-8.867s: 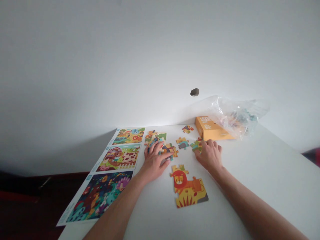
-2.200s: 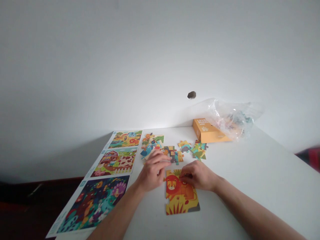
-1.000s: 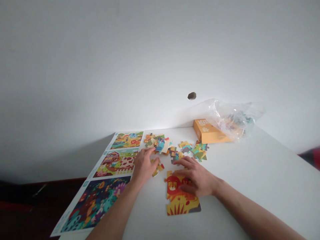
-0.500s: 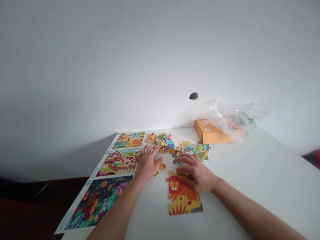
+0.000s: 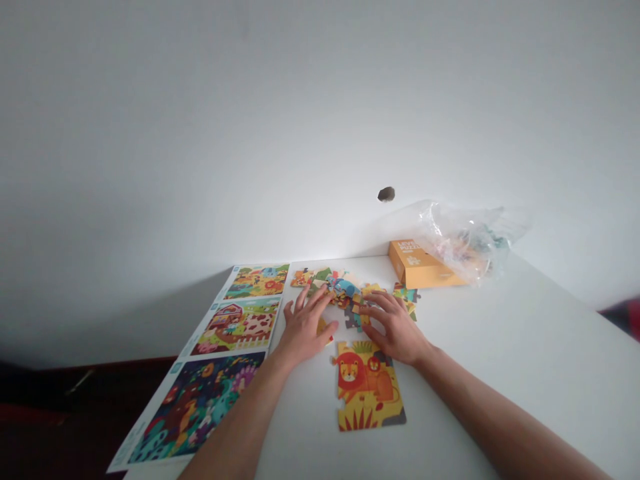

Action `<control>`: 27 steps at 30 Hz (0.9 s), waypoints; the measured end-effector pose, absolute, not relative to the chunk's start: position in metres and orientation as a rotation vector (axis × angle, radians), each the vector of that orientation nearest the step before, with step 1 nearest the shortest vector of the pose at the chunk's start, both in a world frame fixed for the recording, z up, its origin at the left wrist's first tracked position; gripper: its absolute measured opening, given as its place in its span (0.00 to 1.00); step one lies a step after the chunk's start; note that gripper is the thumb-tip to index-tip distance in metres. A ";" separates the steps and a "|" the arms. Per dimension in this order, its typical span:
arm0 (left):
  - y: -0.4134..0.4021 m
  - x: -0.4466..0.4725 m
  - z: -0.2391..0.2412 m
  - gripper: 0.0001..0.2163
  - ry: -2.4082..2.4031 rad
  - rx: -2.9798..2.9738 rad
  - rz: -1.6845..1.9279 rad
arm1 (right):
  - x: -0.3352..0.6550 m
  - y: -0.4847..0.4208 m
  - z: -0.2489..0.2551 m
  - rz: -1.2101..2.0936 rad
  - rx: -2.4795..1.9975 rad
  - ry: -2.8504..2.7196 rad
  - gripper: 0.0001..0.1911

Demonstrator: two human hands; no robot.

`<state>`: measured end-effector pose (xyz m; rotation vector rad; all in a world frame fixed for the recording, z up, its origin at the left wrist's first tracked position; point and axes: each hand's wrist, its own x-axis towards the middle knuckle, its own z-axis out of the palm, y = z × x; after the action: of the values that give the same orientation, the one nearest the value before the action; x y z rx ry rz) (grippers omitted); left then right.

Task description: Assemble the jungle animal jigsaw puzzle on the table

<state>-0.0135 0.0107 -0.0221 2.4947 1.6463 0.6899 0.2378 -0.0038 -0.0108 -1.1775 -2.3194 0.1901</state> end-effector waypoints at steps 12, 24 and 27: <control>0.001 -0.007 -0.012 0.18 1.280 2.584 0.575 | 0.235 -0.001 -0.013 0.226 -1.353 -2.475 0.33; 0.004 -0.007 -0.020 0.22 1.472 2.513 0.632 | 0.235 -0.002 -0.009 -0.048 -1.590 -2.141 0.19; 0.005 -0.008 -0.021 0.21 1.422 2.536 0.584 | 0.236 -0.001 -0.010 -0.042 -1.517 -2.167 0.19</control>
<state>-0.0079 0.0045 -0.0215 2.5360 1.4224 0.5842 0.2357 -0.0006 -0.0097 -1.5175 -2.1674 -0.0423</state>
